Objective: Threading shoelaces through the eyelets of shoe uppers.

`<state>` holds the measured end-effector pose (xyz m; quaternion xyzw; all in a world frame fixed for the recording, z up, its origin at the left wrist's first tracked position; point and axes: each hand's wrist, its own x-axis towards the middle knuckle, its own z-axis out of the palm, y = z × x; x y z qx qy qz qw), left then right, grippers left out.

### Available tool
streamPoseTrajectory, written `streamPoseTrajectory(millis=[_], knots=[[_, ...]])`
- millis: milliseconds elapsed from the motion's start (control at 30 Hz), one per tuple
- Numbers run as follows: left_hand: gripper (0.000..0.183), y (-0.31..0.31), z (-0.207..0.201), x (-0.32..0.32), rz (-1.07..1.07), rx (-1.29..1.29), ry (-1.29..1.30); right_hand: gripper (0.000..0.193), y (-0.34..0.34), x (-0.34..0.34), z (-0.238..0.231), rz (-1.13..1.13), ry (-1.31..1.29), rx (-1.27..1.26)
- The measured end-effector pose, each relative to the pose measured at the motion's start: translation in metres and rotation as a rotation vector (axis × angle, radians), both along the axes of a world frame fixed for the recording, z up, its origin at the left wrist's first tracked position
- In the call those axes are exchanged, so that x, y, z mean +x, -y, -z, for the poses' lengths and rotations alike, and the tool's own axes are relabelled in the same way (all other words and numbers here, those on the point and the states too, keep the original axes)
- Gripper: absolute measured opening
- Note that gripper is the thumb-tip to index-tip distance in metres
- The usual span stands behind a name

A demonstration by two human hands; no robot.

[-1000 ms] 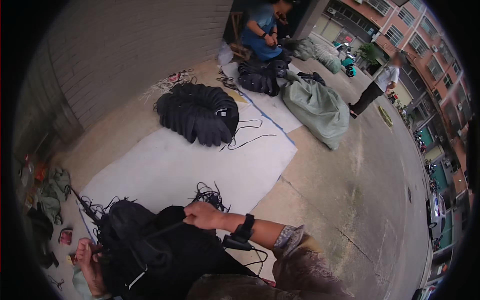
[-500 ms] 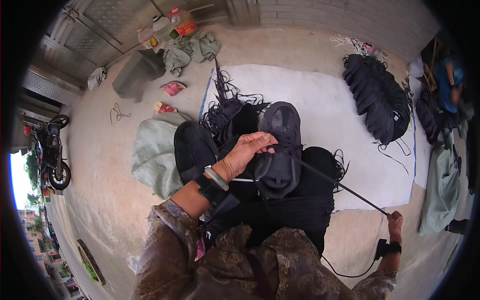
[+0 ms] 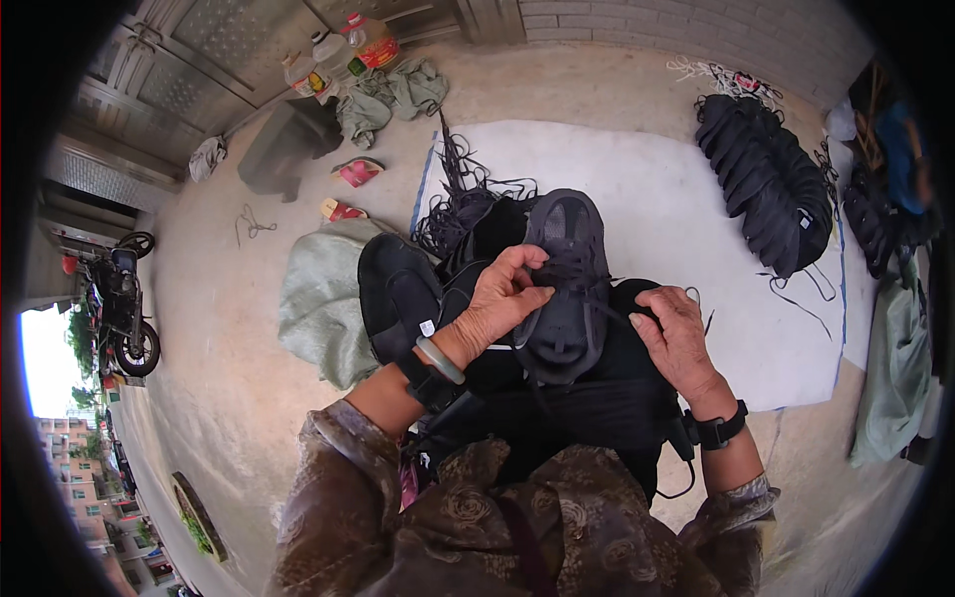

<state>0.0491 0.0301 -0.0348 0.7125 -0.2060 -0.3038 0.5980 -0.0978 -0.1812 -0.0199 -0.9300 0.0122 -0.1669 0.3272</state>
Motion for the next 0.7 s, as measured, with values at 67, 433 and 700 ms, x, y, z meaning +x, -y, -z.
streamPoseTrajectory(millis=[67, 433, 700], knots=[[0.047, 0.005, -0.008, -0.010, -0.002, 0.161, 0.205, 0.020, -0.009, 0.009, 0.011, -0.019, -0.075, 0.057], [0.048, -0.002, 0.000, -0.014, -0.030, 0.353, 0.352, 0.004, -0.006, -0.002, 0.023, 0.054, -0.206, 0.484], [0.039, 0.014, -0.014, -0.025, 0.000, 0.224, 0.861, 0.058, -0.041, 0.014, 0.004, 0.047, -0.195, 0.218]])
